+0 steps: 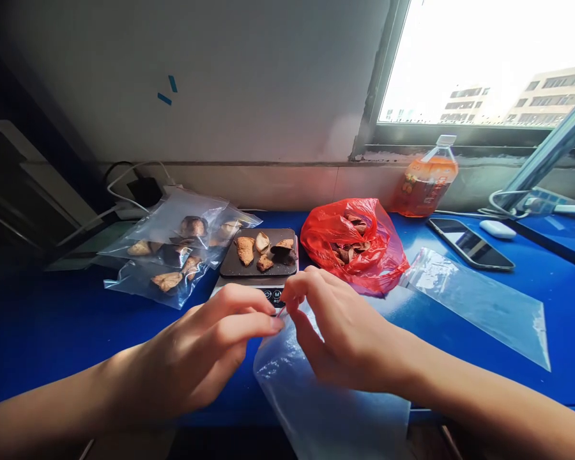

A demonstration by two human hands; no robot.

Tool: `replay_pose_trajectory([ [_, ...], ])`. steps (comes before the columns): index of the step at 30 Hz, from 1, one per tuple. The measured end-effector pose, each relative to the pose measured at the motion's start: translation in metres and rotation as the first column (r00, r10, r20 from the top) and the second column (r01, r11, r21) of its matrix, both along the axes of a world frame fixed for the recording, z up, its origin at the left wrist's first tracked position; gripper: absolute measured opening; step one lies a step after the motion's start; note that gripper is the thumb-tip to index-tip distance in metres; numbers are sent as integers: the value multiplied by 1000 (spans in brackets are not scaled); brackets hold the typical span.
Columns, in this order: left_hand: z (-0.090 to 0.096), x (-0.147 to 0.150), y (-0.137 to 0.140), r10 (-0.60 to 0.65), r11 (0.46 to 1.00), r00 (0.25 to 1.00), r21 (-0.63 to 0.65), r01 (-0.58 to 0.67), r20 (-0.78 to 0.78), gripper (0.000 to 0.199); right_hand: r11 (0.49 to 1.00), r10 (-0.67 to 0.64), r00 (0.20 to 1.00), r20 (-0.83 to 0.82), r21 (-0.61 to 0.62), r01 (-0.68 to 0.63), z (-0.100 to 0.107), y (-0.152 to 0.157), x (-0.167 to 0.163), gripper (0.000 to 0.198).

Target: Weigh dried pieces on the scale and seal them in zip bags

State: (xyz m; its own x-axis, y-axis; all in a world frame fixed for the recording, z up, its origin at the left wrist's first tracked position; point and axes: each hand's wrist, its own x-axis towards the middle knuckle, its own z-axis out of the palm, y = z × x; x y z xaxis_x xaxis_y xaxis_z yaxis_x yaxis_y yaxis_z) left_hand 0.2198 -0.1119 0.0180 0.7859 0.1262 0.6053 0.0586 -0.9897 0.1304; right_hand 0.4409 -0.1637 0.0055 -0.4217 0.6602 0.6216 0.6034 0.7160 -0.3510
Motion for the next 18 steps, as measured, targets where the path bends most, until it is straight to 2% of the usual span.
replay_pose_trajectory([
  [2,-1,1,4,-27,998,1000,-51,27,-6,35,1000,-1,1000,-31,-3,1,-2,-1,-1,27],
  [5,-5,4,8,-71,994,997,-85,68,-24,23,999,24,999,-46,-22,-25,-6,-3,-4,29],
  [9,-9,5,9,-59,993,998,-102,60,9,17,996,86,994,-61,-11,-87,-8,-4,-9,27],
  [14,-3,3,10,-97,993,995,-63,98,26,26,980,163,982,-96,-97,-173,-3,-5,-12,26],
  [18,5,1,13,-149,987,989,67,149,0,26,959,200,966,-162,-170,-227,8,-11,-10,27],
])
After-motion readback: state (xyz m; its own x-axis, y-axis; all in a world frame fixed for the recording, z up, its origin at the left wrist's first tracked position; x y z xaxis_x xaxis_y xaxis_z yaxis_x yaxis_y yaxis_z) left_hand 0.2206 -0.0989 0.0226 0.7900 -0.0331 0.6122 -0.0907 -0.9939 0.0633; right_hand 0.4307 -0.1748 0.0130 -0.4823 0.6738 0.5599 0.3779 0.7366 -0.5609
